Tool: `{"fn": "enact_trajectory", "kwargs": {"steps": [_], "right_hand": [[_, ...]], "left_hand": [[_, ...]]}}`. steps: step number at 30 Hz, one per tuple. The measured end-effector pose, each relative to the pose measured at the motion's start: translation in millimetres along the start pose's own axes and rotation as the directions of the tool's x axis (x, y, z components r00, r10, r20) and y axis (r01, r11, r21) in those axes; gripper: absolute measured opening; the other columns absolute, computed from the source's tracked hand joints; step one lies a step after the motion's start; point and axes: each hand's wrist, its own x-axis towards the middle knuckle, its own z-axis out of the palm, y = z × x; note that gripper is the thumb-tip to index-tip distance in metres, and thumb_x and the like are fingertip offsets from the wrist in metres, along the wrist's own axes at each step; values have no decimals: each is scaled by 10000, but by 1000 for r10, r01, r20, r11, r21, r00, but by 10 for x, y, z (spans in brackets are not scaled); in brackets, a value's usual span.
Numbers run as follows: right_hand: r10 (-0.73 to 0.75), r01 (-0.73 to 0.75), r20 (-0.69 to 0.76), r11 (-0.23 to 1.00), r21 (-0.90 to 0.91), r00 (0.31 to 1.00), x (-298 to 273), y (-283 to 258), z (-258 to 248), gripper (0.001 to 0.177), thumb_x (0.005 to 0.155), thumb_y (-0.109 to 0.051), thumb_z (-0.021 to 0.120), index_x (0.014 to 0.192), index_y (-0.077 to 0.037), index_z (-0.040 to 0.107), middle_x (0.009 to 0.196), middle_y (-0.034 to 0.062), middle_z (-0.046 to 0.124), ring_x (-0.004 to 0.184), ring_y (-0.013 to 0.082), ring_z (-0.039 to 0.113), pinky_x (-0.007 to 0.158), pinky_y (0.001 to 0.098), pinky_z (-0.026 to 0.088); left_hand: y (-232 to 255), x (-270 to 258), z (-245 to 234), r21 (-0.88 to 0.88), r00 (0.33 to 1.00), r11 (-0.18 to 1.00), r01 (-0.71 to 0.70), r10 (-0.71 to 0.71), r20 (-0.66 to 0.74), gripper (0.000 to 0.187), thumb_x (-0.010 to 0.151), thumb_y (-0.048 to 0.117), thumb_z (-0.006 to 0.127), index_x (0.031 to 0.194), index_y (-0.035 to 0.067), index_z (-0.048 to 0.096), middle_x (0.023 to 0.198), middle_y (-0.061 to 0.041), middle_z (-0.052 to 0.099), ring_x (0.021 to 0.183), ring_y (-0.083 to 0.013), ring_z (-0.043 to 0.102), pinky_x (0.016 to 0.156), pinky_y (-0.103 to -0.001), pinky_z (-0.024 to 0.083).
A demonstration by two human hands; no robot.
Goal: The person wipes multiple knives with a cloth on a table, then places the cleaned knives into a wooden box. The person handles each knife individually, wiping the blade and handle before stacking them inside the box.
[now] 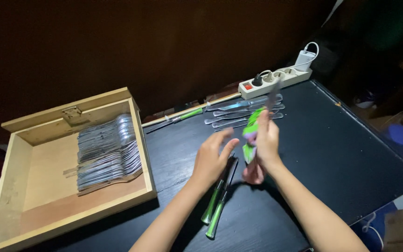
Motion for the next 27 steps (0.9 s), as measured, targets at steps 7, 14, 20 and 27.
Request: {"fn": "enact_trajectory", "kwargs": {"steps": [7, 14, 20, 27], "right_hand": [[29, 145, 504, 942, -302, 863, -414, 202, 130, 776, 1071, -543, 290, 463, -159, 580, 425, -65, 496, 524, 102, 457, 502, 296, 421], [336, -314, 317, 942, -120, 887, -472, -482, 136, 567, 974, -561, 457, 944, -48, 696, 898, 170, 703, 821, 233, 641, 814, 385, 492], [240, -125, 643, 968, -219, 728, -441, 90, 101, 231, 1012, -201, 558, 1012, -1, 673, 931, 111, 663, 845, 171, 579, 715, 371, 459], [231, -960, 942, -85, 267, 242, -510, 352, -610, 530, 1135, -299, 258, 1525, 50, 342, 1216, 223, 579, 913, 213, 648, 815, 323, 639]], "left_hand": [[264, 114, -85, -526, 992, 846, 88, -121, -28, 298, 1056, 302, 542, 1105, 124, 777, 1026, -83, 805, 1095, -198, 729, 1001, -357, 523], [64, 175, -127, -548, 966, 833, 83, -202, -161, 413, 1088, 350, 450, 1105, 85, 766, 1092, -113, 793, 1256, -246, 608, 1160, -485, 125], [-151, 132, 4, -515, 969, 834, 198, -246, -26, 396, 1081, 383, 461, 1064, 159, 788, 1100, -35, 793, 1207, -197, 675, 1146, -533, 89], [22, 130, -126, -756, 958, 590, 284, -137, 254, 387, 1015, 431, 526, 1081, 112, 736, 1213, -103, 764, 951, -122, 678, 920, -305, 535]]}}
